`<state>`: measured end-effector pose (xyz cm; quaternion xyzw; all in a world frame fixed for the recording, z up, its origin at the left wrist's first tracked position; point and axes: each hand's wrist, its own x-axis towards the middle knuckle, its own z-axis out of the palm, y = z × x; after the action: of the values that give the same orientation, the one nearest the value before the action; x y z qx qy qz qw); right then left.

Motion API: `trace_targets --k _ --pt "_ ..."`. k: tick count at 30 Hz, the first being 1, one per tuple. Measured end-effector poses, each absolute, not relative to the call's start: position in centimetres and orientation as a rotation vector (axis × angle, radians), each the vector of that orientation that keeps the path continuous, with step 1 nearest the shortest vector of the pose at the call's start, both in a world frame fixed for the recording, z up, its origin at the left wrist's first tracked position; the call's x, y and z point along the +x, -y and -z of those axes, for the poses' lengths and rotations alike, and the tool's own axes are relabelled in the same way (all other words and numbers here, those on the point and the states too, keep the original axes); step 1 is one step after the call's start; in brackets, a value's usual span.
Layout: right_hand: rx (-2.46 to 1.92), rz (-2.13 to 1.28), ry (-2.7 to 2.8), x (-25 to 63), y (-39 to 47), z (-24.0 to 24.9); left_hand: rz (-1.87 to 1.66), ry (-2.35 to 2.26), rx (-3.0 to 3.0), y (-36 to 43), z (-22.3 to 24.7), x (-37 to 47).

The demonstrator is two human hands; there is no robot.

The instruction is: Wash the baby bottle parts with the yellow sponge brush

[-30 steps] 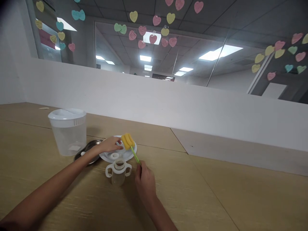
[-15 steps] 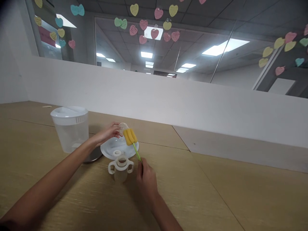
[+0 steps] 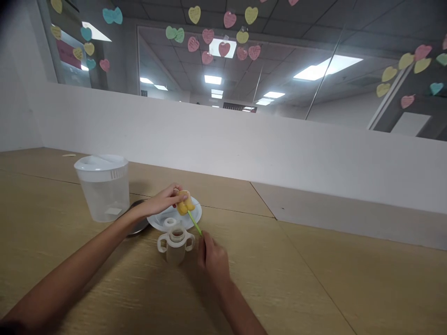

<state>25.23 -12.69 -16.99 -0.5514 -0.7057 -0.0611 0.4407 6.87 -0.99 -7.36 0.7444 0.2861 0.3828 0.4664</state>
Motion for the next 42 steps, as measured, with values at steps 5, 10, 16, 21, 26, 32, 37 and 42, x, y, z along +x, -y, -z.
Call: trace_targets --k 5,10,16,21,26,32,37,42 --pt "-1.241 -0.87 1.288 24.2 13.1 15.0 -0.788 -0.364 1.809 0.9 5.5 4.6" --pt "-1.075 -1.366 0.898 23.9 13.1 13.9 -0.904 -0.682 2.059 -0.3 4.0 1.5" --pt "-1.141 -1.172 0.692 24.5 12.5 14.2 -0.875 -1.518 2.524 -2.9 5.2 -1.8" --pt "-1.167 -1.148 0.686 24.7 12.4 14.1 -0.355 -1.685 2.489 -4.2 6.6 -2.6" --pt "-1.207 -1.185 0.722 24.7 12.4 14.3 -0.205 -1.667 2.416 -5.0 7.9 -2.0" --pt "-1.23 -1.183 0.74 24.8 12.2 14.7 -0.163 -1.678 2.416 -6.0 10.1 -1.0" --pt "-1.241 -1.175 0.749 24.7 12.3 14.6 -0.194 -1.767 2.436 -5.7 10.6 -0.5" --pt "-1.244 -1.164 0.758 24.7 12.3 14.5 -0.291 -1.69 2.555 -3.8 8.2 0.6"
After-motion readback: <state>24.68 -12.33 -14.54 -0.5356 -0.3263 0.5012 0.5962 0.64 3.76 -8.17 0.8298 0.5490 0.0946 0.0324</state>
